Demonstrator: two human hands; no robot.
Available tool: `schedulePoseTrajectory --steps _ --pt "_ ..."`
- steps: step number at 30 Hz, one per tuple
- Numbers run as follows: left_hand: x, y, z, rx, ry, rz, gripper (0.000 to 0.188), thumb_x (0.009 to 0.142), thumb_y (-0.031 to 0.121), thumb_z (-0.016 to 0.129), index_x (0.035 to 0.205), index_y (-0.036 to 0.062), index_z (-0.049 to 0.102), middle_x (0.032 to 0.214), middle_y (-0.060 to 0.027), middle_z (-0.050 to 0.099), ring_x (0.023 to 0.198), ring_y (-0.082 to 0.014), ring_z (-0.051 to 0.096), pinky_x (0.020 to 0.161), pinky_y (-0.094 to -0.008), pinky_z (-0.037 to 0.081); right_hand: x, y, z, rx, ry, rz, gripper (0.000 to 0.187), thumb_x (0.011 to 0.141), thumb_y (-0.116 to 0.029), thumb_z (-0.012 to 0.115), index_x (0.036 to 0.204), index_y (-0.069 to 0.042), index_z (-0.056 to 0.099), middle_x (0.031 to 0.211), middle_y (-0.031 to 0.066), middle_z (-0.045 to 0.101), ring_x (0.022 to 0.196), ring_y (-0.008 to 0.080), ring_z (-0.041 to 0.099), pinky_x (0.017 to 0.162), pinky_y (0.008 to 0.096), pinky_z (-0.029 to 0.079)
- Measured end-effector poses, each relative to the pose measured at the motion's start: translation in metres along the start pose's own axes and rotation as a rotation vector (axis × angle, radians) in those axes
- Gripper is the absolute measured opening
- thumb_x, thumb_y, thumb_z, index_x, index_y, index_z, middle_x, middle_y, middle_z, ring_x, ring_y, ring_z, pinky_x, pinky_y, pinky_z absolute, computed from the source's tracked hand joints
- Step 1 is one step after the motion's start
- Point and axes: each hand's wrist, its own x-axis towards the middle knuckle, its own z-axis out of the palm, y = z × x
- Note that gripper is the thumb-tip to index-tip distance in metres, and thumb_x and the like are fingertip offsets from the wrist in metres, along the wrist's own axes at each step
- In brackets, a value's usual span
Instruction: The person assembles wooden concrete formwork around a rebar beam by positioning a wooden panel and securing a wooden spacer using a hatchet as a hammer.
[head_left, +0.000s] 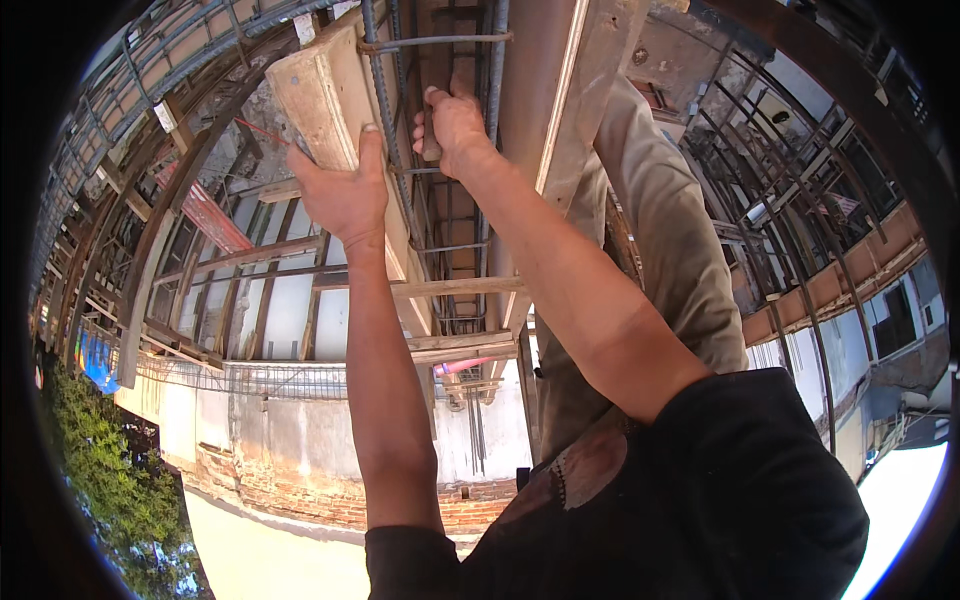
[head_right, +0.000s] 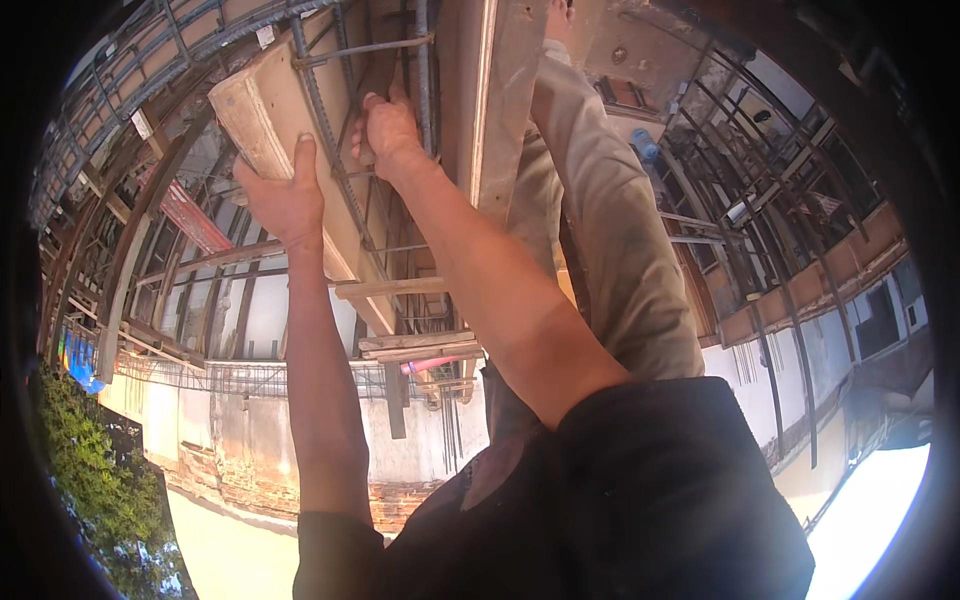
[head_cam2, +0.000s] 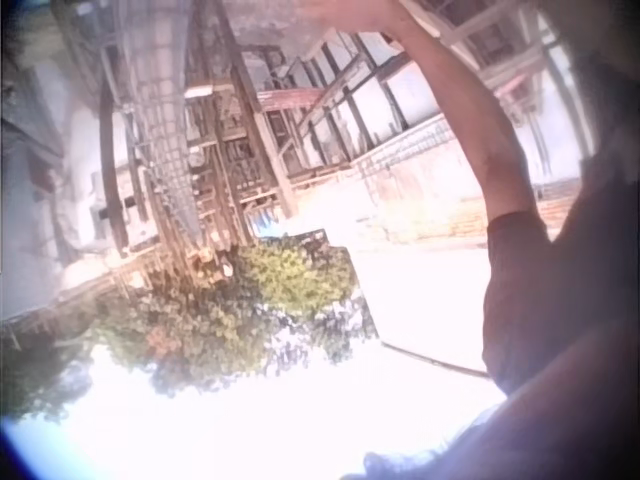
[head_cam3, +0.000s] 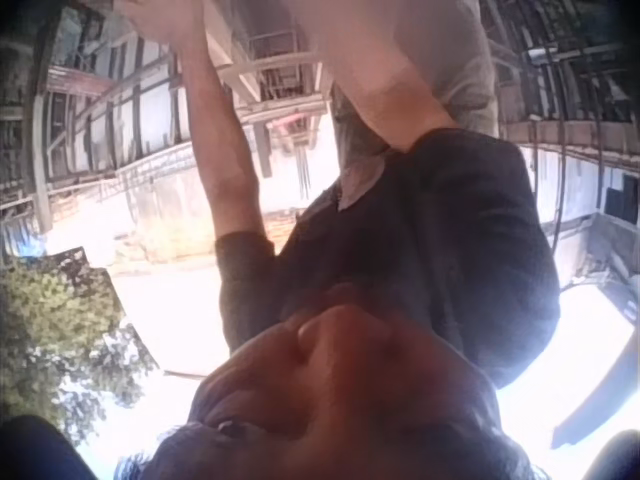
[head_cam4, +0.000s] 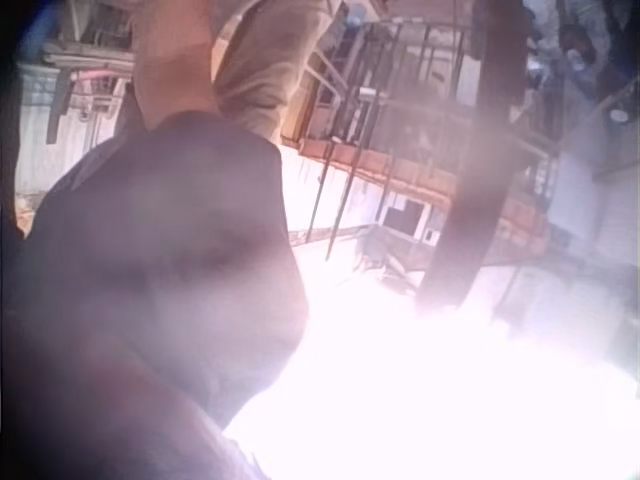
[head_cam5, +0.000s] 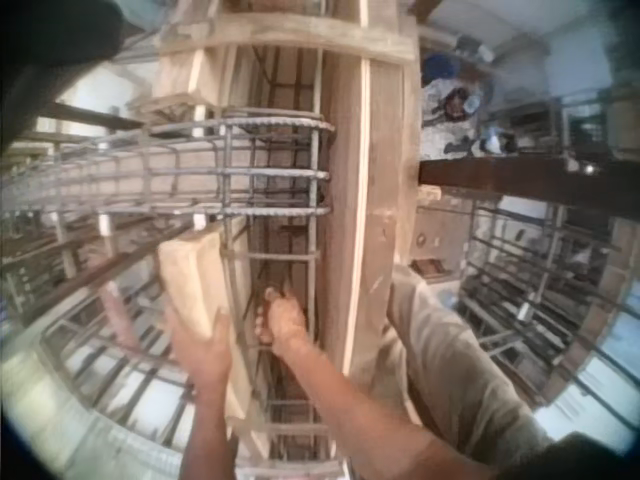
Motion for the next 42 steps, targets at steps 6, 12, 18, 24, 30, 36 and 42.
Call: schedulePoseTrajectory --steps 6,12,18,24,30,36,42 --pt "0.002 0.006 0.0 0.006 -0.023 -0.007 0.08 0.08 0.042 0.087 0.135 -0.0045 0.052 0.122 -0.0238 0.069 0.108 -0.0367 0.07 0.096 -0.0445 0.052 0.015 -0.009 -0.006 -0.065 -0.114 0.046 0.07 0.107 -0.018 0.054 0.168 -0.022 0.02 0.08 0.0085 0.056 0.059 0.0198 0.055 0.048 0.0362 0.051" --pt "0.001 0.005 -0.004 -0.027 -0.03 -0.035 0.08 0.081 0.043 0.087 0.134 -0.0051 0.052 0.122 -0.0255 0.069 0.108 -0.038 0.07 0.095 -0.0456 0.052 0.002 0.006 0.002 0.062 0.044 -0.018 0.073 0.107 -0.017 0.052 0.169 -0.021 0.013 0.078 0.009 0.056 0.058 0.019 0.055 0.047 0.0364 0.05" --pt "0.003 0.012 -0.003 0.003 -0.02 -0.034 0.08 0.081 0.043 0.087 0.135 -0.0053 0.052 0.121 -0.0259 0.069 0.108 -0.0398 0.069 0.095 -0.0467 0.052 0.012 0.0 -0.006 -0.04 -0.176 0.052 0.078 0.104 -0.012 0.047 0.17 -0.014 0.005 0.067 0.0126 0.055 0.052 0.0222 0.055 0.043 0.039 0.048" --pt "-0.003 0.008 -0.005 -0.015 -0.024 -0.009 0.082 0.082 0.043 0.086 0.137 -0.0058 0.05 0.119 -0.0255 0.068 0.108 -0.0399 0.069 0.096 -0.0465 0.052 -0.003 -0.002 0.004 0.01 0.023 -0.037 0.064 0.106 -0.017 0.052 0.164 -0.015 0.024 0.076 0.0095 0.056 0.056 0.0192 0.054 0.046 0.0359 0.048" --pt "0.002 0.011 -0.002 -0.046 0.011 0.017 0.078 0.082 0.04 0.087 0.135 -0.0068 0.053 0.119 -0.0249 0.069 0.106 -0.0381 0.07 0.095 -0.0455 0.052 0.011 -0.016 -0.008 -0.077 -0.184 0.095 0.079 0.105 -0.014 0.047 0.17 -0.013 0.001 0.069 0.0116 0.058 0.052 0.0215 0.054 0.048 0.0397 0.051" --pt "0.002 0.009 -0.004 -0.095 -0.001 -0.021 0.076 0.079 0.038 0.088 0.132 -0.0031 0.053 0.117 -0.0232 0.071 0.104 -0.0379 0.071 0.093 -0.0441 0.053 -0.001 -0.001 0.006 0.033 0.036 -0.052 0.057 0.107 -0.015 0.051 0.161 -0.013 0.031 0.079 0.0103 0.058 0.056 0.0196 0.054 0.046 0.0356 0.05" --pt "0.002 0.012 -0.003 -0.118 -0.01 -0.037 0.074 0.08 0.037 0.087 0.132 -0.0024 0.053 0.118 -0.0226 0.071 0.103 -0.037 0.072 0.092 -0.0438 0.054 0.014 -0.012 -0.007 -0.084 -0.135 0.083 0.056 0.107 -0.015 0.051 0.159 -0.014 0.032 0.077 0.0099 0.057 0.057 0.0196 0.055 0.046 0.0355 0.049"
